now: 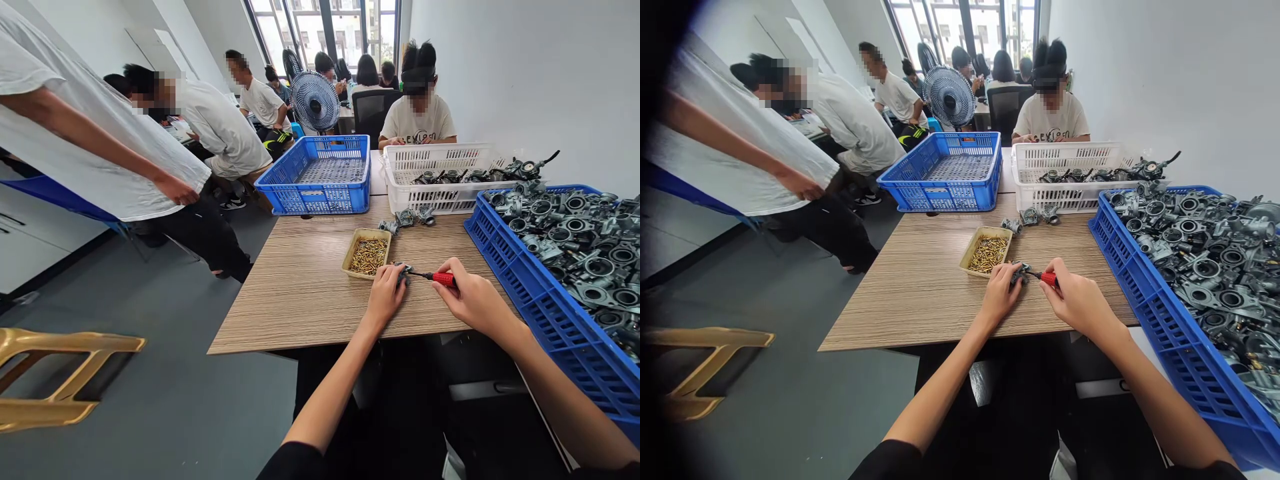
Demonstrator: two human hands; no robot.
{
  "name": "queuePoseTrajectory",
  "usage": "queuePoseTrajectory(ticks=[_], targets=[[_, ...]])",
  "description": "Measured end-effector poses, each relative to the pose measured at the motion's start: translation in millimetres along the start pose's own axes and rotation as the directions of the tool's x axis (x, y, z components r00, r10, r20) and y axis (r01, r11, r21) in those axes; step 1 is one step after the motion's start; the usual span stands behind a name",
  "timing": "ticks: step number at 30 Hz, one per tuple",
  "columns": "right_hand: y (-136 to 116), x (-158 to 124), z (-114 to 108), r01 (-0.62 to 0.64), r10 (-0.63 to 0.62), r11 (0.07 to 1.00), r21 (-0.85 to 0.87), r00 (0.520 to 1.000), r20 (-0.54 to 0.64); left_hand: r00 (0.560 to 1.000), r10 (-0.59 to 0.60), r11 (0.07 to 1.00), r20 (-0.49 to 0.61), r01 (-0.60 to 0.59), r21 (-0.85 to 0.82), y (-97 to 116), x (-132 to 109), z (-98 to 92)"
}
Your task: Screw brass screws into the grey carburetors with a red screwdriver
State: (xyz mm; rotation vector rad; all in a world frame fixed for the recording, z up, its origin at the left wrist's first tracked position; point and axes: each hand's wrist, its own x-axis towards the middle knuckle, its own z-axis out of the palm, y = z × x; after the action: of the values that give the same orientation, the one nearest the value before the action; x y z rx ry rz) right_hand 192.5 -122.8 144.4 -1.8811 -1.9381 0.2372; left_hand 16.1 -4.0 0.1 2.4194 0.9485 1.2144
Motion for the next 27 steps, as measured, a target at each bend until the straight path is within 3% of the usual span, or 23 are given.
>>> queuePoseTrajectory(ticks=[14, 27], targets=[[0, 2, -5, -0.024, 0.023, 0.998, -0.062, 1.0, -0.009, 1.0, 0.013, 1.0, -0.019, -0.014, -0.005, 0, 0, 0.3], [9, 2, -14, 0.078, -0.076, 0.995, -0.056, 0.996, 0.048, 1.0, 0.018, 1.0, -0.006, -0.018, 0.006, 0, -1, -0.5]])
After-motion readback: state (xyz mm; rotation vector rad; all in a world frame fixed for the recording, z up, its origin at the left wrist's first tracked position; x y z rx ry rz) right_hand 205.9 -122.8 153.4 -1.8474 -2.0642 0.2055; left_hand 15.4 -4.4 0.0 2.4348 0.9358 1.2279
